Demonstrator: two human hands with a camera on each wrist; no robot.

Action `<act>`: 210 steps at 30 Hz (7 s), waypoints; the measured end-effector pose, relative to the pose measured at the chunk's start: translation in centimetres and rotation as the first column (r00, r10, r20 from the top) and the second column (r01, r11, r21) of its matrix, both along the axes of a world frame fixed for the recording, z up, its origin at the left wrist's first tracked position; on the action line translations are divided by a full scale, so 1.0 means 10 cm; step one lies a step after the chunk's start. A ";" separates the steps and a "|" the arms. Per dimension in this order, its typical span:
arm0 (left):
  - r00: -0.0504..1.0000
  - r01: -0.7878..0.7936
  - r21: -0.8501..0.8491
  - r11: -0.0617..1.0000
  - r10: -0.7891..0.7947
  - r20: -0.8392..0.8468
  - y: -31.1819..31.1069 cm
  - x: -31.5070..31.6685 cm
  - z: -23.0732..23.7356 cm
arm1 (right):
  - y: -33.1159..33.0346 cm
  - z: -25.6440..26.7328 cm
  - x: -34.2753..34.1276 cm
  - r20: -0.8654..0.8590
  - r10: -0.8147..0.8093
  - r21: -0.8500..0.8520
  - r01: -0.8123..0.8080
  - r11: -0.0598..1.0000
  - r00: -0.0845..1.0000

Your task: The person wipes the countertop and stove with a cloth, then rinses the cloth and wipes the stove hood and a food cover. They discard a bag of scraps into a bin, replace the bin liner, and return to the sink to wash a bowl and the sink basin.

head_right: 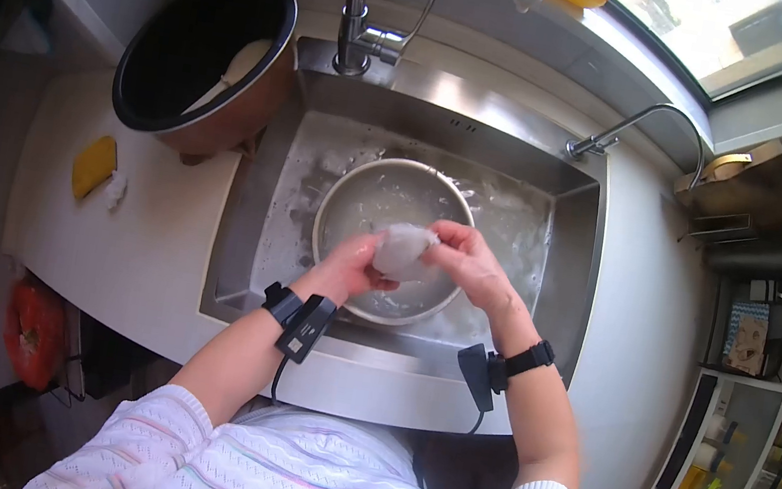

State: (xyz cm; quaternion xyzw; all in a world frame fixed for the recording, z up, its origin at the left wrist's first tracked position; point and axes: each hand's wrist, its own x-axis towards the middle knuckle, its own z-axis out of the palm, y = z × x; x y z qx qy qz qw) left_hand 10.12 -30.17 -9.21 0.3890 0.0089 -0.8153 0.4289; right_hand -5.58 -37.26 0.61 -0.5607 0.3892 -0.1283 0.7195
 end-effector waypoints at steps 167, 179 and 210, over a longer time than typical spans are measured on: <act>0.441 0.741 -0.655 0.148 -0.843 0.308 4.46 -2.85 1.50 | 6.70 0.57 -2.34 0.207 -0.965 -0.463 0.885 0.046 0.158; 0.299 0.808 -0.512 0.289 -0.952 -0.067 6.14 -4.41 1.59 | 8.74 1.20 -3.47 0.421 -0.898 -0.128 0.972 -0.198 -0.128; -0.053 0.836 -0.443 -0.325 -0.850 0.524 5.03 -6.31 1.76 | 8.98 4.22 -7.69 0.275 -0.852 -0.782 0.411 -0.468 -0.445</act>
